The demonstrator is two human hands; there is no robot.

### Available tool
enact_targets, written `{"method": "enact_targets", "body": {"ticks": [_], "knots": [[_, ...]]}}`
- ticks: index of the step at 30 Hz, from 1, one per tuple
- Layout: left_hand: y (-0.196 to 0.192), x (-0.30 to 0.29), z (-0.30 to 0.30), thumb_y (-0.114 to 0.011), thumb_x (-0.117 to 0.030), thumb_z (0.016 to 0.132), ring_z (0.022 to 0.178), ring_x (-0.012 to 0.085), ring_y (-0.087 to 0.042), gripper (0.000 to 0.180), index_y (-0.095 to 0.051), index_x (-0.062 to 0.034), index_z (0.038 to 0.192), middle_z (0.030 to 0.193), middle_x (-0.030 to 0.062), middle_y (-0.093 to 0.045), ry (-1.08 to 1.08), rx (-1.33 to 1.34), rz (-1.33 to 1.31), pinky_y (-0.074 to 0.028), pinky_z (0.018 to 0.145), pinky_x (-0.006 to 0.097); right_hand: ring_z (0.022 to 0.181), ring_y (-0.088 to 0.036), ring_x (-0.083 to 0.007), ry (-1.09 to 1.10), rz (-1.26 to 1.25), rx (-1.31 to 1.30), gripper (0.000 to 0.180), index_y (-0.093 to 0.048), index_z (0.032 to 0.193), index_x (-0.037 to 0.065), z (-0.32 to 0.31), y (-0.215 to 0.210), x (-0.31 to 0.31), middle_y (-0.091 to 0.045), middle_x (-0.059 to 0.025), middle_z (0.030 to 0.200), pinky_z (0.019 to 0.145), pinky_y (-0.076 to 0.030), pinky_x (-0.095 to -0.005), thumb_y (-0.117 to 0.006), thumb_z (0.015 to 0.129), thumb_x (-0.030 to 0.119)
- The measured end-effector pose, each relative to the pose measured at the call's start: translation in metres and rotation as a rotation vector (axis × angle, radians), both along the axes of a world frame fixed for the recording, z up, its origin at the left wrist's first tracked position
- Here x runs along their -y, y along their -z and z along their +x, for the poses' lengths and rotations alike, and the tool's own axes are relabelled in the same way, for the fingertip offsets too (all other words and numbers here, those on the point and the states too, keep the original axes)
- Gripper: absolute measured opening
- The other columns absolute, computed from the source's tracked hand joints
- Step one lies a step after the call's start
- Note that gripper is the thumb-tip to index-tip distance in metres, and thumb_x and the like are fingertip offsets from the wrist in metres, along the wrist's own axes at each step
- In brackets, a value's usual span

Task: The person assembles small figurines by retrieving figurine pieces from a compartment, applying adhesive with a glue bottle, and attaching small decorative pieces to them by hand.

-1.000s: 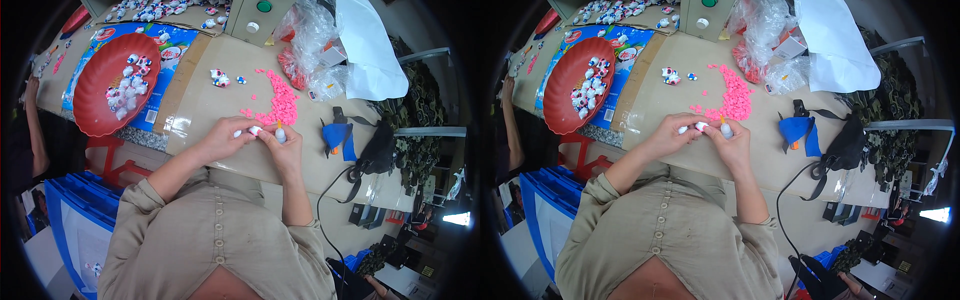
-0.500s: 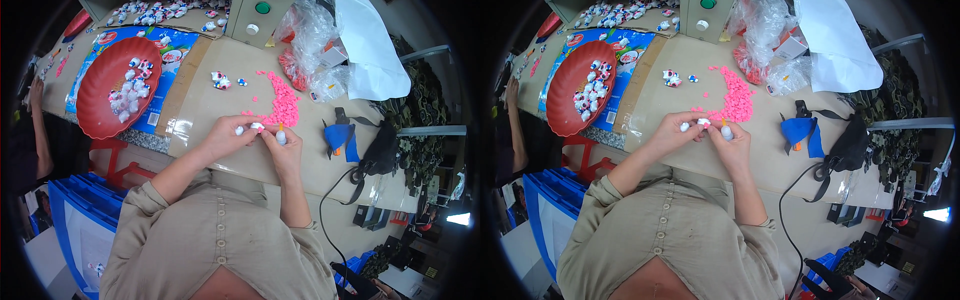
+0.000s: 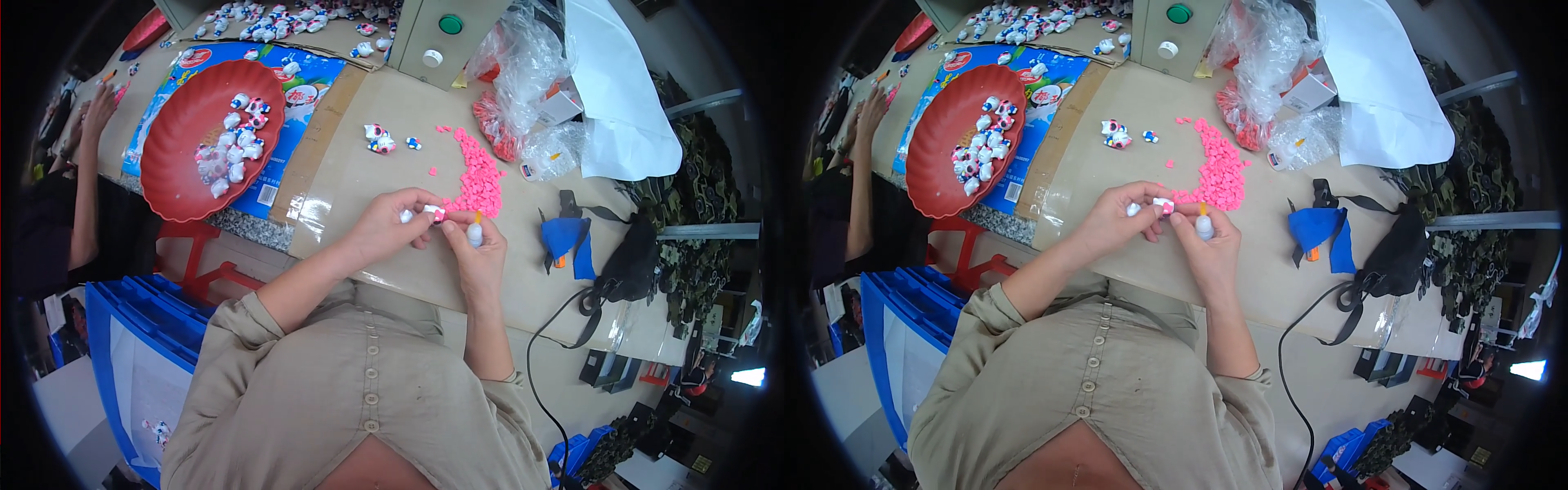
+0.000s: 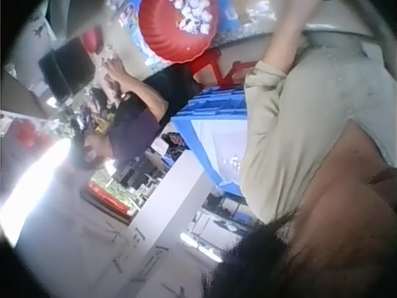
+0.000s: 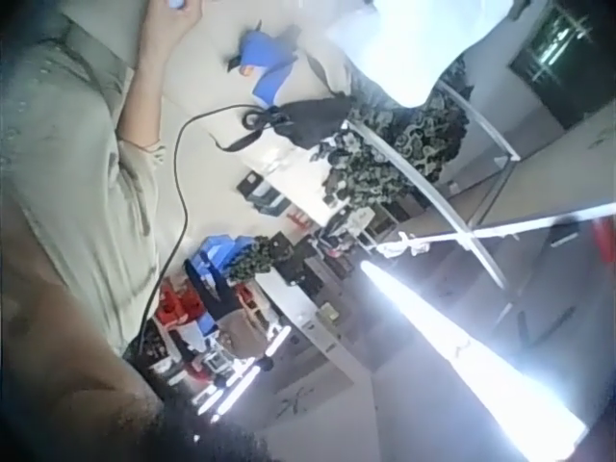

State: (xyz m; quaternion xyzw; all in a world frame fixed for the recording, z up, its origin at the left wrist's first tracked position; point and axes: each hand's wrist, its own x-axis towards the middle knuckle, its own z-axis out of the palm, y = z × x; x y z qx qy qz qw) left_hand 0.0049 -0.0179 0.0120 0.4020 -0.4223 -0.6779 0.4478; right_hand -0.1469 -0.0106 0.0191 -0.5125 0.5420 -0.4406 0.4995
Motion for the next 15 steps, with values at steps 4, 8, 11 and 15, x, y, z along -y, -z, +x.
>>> {"method": "enact_targets", "body": {"ticks": [4, 8, 11, 15], "knots": [[-0.021, -0.004, 0.020, -0.051, -0.009, 0.082, 0.062, 0.0084, -0.052, 0.027, -0.048, -0.0025, 0.108, 0.077, 0.0020, -0.051, -0.037, -0.312, 0.213, -0.046, 0.050, 0.023, 0.059, -0.046, -0.0103, 0.056, 0.065, 0.303, 0.023, -0.044, 0.098, 0.004, -0.007, 0.002, -0.001, -0.046, -0.0025, 0.073, 0.060, -0.043, -0.0257, -0.051, 0.078, 0.013], [-0.031, -0.011, 0.056, -0.054, -0.014, 0.082, 0.061, 0.0069, -0.050, 0.027, -0.049, -0.0061, 0.108, 0.085, 0.0016, -0.051, -0.221, -0.095, 0.050, -0.041, 0.047, 0.018, 0.073, -0.051, -0.0113, 0.005, 0.059, 0.545, 0.022, -0.045, 0.099, 0.003, -0.014, 0.000, -0.001, -0.050, -0.0042, 0.085, 0.061, -0.045, -0.0256, -0.052, 0.079, 0.009], [-0.044, 0.000, 0.113, -0.053, -0.009, 0.080, 0.077, 0.0215, -0.054, 0.022, -0.051, -0.0018, 0.101, 0.089, 0.0105, -0.052, -0.916, 1.137, -0.777, -0.042, 0.069, 0.033, 0.071, -0.053, -0.0127, 0.070, 0.003, 0.420, 0.024, -0.045, 0.102, 0.002, -0.012, -0.003, -0.004, -0.051, -0.0047, 0.086, 0.059, -0.046, -0.0262, -0.052, 0.081, 0.010], [-0.045, 0.001, 0.163, -0.054, -0.012, 0.077, 0.090, 0.0296, -0.050, 0.022, -0.055, -0.0064, 0.098, 0.094, 0.0134, -0.054, -0.717, 1.321, -0.323, -0.040, 0.076, 0.037, 0.067, -0.054, -0.0126, 0.085, -0.036, 0.351, 0.027, -0.046, 0.105, 0.001, -0.009, -0.002, -0.001, -0.051, -0.0048, 0.085, 0.054, -0.045, -0.0244, -0.053, 0.082, 0.013]]}}
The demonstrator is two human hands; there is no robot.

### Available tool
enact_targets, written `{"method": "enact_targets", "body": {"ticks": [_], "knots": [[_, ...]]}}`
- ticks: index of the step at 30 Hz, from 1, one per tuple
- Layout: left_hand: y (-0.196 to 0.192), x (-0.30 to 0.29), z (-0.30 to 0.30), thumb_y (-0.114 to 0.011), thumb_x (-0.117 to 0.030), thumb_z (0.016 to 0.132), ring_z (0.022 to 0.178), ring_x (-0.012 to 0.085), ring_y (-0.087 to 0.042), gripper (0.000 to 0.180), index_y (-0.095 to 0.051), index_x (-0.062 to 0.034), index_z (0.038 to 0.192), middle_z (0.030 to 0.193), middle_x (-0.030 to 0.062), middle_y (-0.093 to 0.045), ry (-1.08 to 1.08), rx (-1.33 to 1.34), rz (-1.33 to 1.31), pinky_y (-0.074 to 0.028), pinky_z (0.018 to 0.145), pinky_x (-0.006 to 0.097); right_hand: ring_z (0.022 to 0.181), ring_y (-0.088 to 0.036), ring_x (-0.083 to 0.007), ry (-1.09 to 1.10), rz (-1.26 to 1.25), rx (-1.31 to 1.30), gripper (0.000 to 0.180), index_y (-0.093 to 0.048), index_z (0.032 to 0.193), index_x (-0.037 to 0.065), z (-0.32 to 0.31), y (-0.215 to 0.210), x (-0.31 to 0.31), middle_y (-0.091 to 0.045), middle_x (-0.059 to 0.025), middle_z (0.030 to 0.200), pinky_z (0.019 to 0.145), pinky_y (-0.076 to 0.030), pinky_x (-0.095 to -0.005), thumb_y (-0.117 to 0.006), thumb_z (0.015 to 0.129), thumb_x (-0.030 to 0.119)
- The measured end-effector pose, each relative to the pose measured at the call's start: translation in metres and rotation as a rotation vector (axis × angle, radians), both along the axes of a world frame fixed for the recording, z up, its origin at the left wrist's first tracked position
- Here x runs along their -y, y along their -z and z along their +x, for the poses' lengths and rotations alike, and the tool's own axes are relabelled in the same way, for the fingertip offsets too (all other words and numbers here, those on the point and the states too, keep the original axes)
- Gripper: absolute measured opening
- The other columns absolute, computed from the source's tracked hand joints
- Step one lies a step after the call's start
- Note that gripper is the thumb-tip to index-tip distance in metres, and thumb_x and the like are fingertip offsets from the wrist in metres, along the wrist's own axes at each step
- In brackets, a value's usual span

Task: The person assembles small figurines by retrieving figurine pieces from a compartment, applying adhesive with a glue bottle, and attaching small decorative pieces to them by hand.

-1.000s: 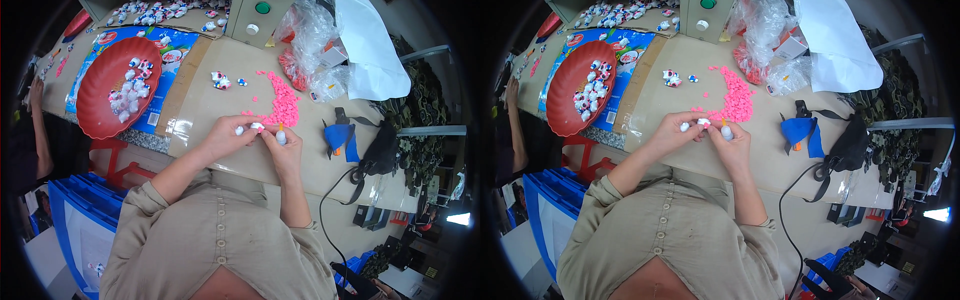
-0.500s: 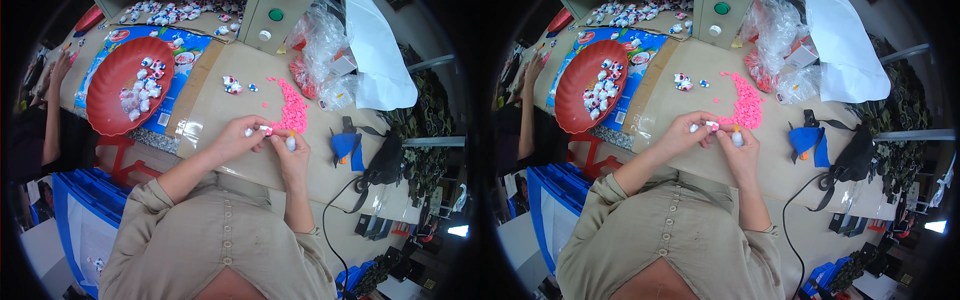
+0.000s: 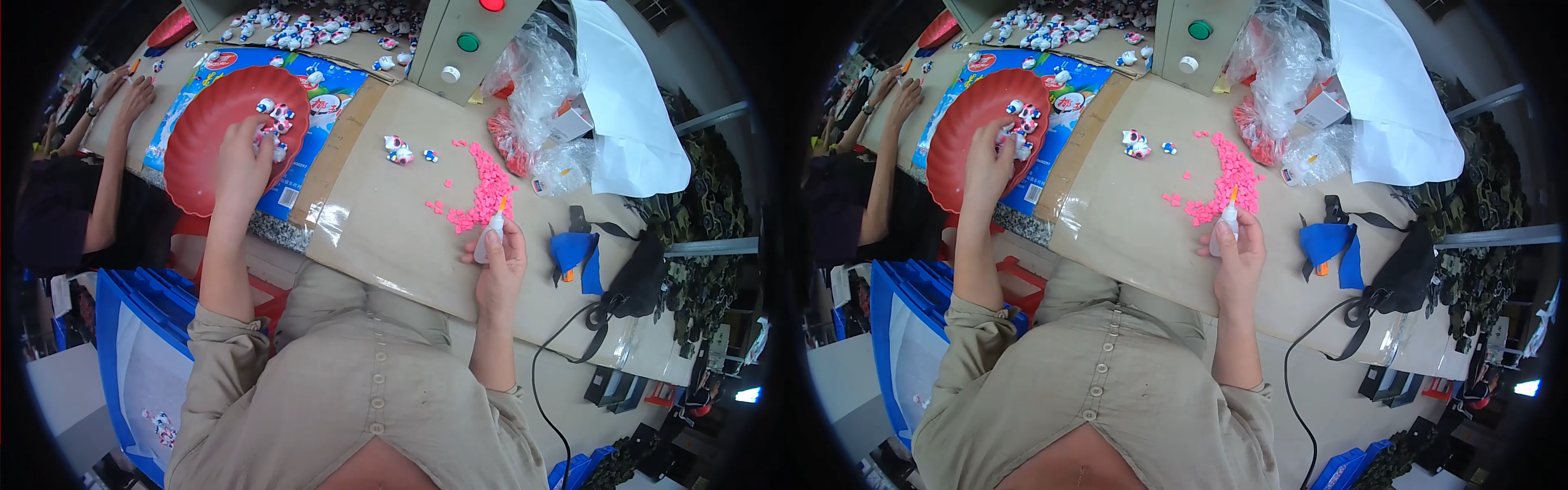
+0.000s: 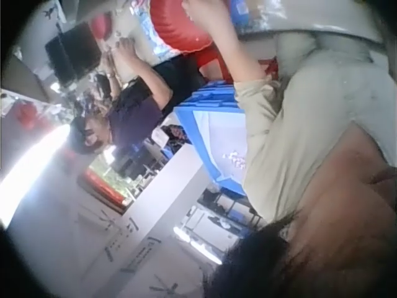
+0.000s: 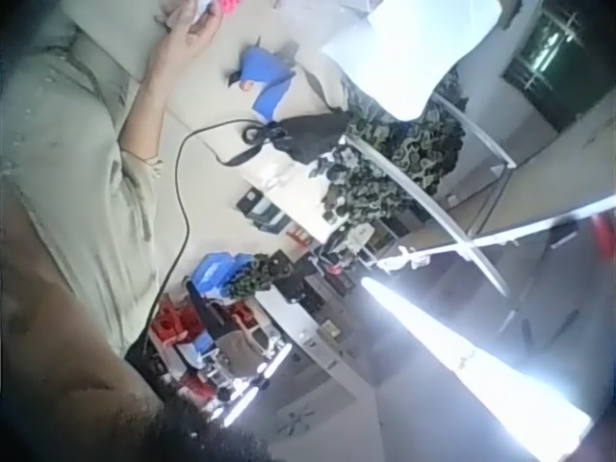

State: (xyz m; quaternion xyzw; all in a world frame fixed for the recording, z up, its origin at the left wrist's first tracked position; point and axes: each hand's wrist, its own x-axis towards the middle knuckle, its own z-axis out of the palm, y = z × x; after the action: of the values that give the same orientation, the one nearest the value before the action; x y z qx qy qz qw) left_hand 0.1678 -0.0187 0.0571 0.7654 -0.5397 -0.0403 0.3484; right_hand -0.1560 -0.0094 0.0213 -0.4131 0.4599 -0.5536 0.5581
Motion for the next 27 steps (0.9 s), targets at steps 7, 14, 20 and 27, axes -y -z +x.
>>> {"method": "enact_targets", "body": {"ticks": [7, 14, 20, 27], "knots": [[0.008, 0.021, -0.064, -0.063, -0.013, 0.069, 0.092, 0.0271, -0.049, 0.027, -0.059, -0.0099, 0.095, 0.097, 0.0114, -0.055, 0.226, 0.344, -0.276, -0.038, 0.080, 0.037, 0.064, -0.054, -0.0115, -0.002, 0.026, 0.034, 0.028, -0.048, 0.105, 0.001, -0.003, 0.006, 0.000, -0.053, -0.0048, 0.084, 0.050, -0.043, -0.0218, -0.049, 0.085, 0.020], [0.036, 0.046, -0.106, -0.065, -0.010, 0.065, 0.089, 0.0246, -0.047, 0.025, -0.058, -0.0071, 0.089, 0.088, 0.0077, -0.053, 0.574, 0.255, -0.183, -0.039, 0.075, 0.036, 0.064, -0.054, -0.0117, 0.004, 0.032, 0.046, 0.028, -0.048, 0.105, 0.001, -0.004, 0.006, -0.002, -0.053, -0.0048, 0.083, 0.051, -0.043, -0.0219, -0.049, 0.085, 0.019], [0.037, 0.034, -0.088, -0.063, -0.014, 0.071, 0.086, 0.0240, -0.049, 0.017, -0.056, -0.0059, 0.085, 0.087, 0.0087, -0.052, 0.451, -0.240, -0.121, -0.040, 0.075, 0.035, 0.064, -0.055, -0.0119, 0.000, 0.049, 0.059, 0.027, -0.049, 0.104, 0.001, -0.007, 0.007, -0.001, -0.054, -0.0048, 0.083, 0.050, -0.043, -0.0221, -0.050, 0.084, 0.018], [0.043, 0.030, -0.086, -0.060, -0.017, 0.075, 0.088, 0.0266, -0.049, 0.023, -0.055, -0.0048, 0.093, 0.090, 0.0101, -0.053, 0.545, 0.090, -0.039, -0.040, 0.076, 0.033, 0.059, -0.054, -0.0122, -0.004, 0.053, -0.009, 0.022, -0.050, 0.101, 0.001, -0.003, 0.004, 0.000, -0.054, -0.0043, 0.078, 0.047, -0.042, -0.0228, -0.048, 0.085, 0.016]]}}
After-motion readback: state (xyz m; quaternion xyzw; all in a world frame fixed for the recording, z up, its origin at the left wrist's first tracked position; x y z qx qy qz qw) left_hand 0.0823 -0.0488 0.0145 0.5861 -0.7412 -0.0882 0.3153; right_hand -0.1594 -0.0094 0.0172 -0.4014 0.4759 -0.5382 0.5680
